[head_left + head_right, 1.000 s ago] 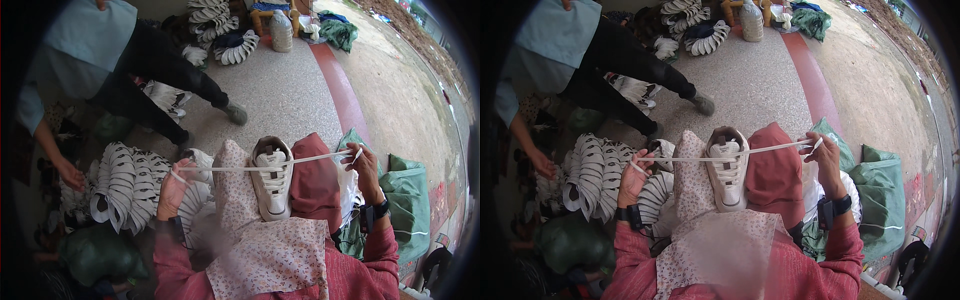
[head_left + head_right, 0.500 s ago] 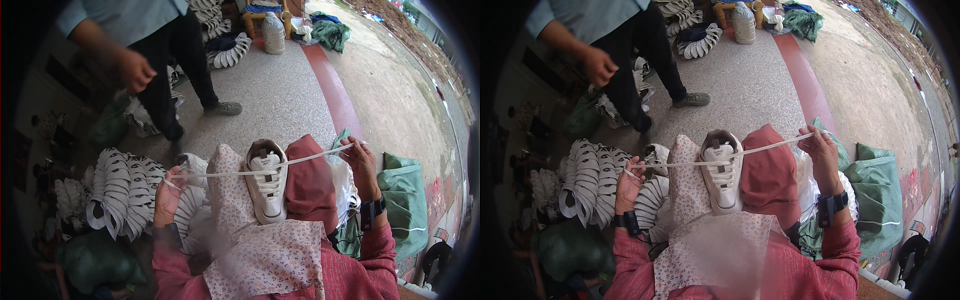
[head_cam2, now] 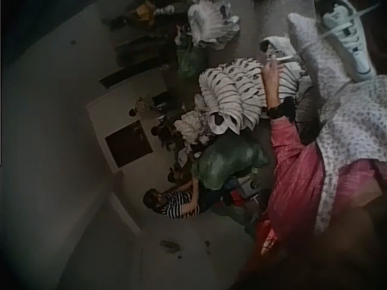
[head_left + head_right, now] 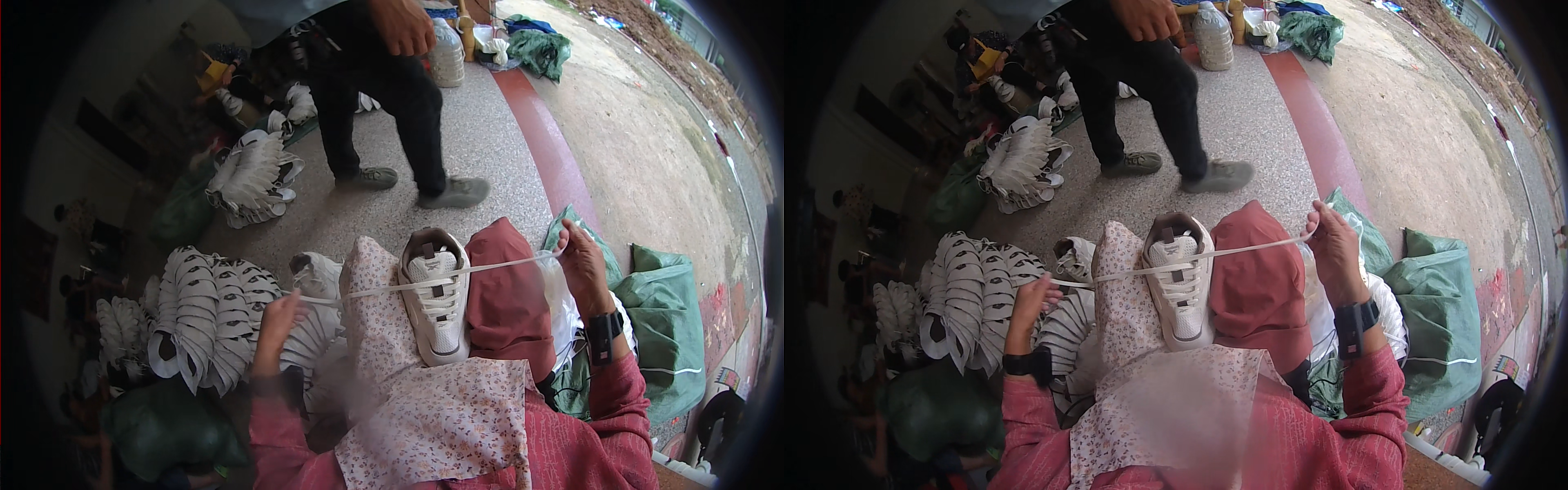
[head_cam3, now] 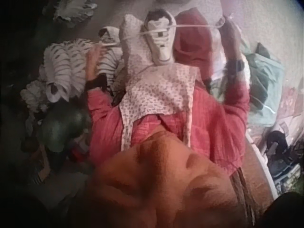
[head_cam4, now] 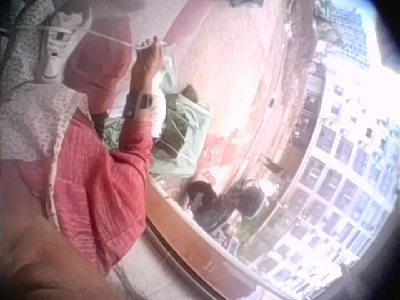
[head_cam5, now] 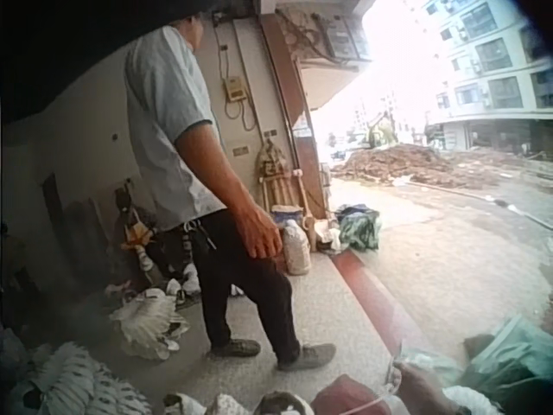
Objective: Lacing a new white sneaker while sitting on the floor in a shoe factory.
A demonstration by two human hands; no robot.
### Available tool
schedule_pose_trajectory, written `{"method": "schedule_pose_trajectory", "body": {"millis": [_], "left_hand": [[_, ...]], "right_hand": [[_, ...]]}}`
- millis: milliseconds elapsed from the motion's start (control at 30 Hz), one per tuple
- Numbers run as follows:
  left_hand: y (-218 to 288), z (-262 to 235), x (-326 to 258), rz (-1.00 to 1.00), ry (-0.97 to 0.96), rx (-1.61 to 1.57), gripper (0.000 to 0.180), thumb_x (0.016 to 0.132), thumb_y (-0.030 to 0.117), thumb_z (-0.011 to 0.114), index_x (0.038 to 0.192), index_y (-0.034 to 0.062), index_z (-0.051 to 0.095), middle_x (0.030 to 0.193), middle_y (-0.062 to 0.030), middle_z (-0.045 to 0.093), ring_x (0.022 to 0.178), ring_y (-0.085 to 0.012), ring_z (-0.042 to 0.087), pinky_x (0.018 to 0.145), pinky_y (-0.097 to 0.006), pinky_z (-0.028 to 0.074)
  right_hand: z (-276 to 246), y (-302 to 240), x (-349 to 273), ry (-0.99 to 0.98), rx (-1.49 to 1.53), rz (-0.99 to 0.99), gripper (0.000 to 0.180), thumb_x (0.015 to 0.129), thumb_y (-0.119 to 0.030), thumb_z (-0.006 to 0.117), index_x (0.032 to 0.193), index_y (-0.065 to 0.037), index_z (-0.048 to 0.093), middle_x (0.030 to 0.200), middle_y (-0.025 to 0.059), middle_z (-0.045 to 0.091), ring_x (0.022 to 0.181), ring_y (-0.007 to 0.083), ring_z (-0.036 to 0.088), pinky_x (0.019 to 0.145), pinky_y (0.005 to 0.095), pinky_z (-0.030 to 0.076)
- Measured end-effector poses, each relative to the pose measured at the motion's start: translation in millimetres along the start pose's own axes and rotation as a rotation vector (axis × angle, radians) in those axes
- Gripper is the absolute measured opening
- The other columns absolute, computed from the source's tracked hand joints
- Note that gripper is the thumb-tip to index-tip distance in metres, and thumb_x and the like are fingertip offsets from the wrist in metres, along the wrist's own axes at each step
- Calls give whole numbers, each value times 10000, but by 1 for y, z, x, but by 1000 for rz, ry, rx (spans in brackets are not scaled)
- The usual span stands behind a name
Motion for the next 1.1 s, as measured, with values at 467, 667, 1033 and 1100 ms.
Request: {"method": "schedule_pose_trajectory", "body": {"millis": [467,667,1033,1100], "left_hand": [[205,192,-48,1114,-400,182,129,893,81,667,1002,21,697,905,-84,649,834,-191,645,763,-302,506],[190,212,-17,917,-646,156,157,897,89,677,1032,14,706,938,-14,625,909,-111,610,793,-248,482],[188,218,-15,727,-691,-7,141,808,29,742,945,35,706,807,48,558,734,-38,519,665,-209,461],[188,218,-16,725,-698,-17,141,804,24,742,938,37,700,798,55,551,724,-33,507,654,-204,452]], "right_hand": [[118,48,-56,-635,-1396,-381,181,938,-174,594,1008,-29,676,914,178,665,781,356,640,722,417,507],[126,51,-49,-857,-1383,-438,164,912,-149,570,951,-28,673,942,145,634,905,349,626,786,419,490],[122,60,-32,-974,-1285,-223,165,899,-146,593,936,-11,682,929,144,654,861,309,638,782,379,487],[121,61,-30,-967,-1277,-207,173,901,-150,592,947,-11,685,936,146,662,862,307,641,784,376,488]]}}
Point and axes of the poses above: each hand's wrist, its own x-axis towards the middle knuckle, its own z-axis out of the palm, y = z × x, the point moved 5 cm from there along x, towards the middle knuckle
